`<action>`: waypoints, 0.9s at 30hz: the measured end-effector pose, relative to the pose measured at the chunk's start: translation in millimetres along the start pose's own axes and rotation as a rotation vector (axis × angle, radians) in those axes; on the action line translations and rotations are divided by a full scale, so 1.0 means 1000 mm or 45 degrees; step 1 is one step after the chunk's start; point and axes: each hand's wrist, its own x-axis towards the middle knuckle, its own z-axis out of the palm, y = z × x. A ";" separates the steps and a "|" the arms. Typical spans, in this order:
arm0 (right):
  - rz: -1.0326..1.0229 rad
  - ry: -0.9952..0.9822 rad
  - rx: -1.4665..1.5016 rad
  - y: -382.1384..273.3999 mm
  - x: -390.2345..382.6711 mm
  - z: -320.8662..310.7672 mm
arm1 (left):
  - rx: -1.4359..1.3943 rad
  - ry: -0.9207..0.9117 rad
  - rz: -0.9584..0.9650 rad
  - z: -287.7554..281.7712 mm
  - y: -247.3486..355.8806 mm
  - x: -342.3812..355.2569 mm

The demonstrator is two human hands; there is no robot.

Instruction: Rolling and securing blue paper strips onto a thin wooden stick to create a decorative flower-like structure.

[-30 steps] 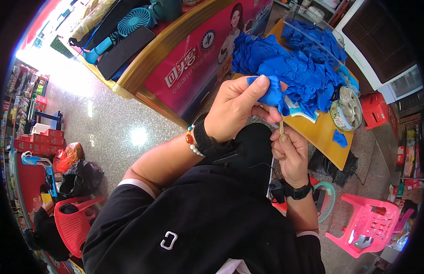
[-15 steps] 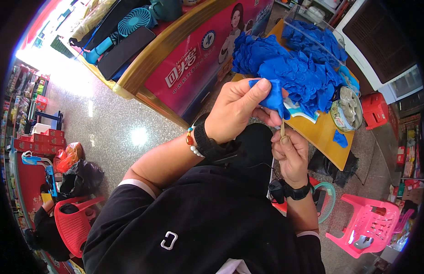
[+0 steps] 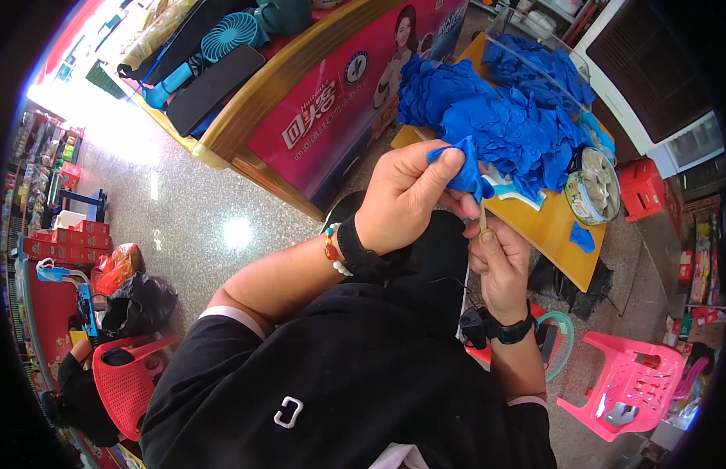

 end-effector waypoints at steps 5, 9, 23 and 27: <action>0.088 0.041 -0.172 -0.006 0.002 0.000 | -0.191 0.122 -0.140 -0.002 0.002 -0.003; -0.010 0.103 -0.426 -0.009 0.003 0.002 | -0.082 0.188 -0.078 -0.005 0.012 0.002; 0.074 -0.014 0.104 -0.007 -0.003 0.002 | -0.161 0.157 -0.008 -0.005 0.011 0.011; 0.183 -0.023 -0.010 -0.009 -0.002 0.000 | -0.026 0.221 0.057 -0.009 0.009 0.010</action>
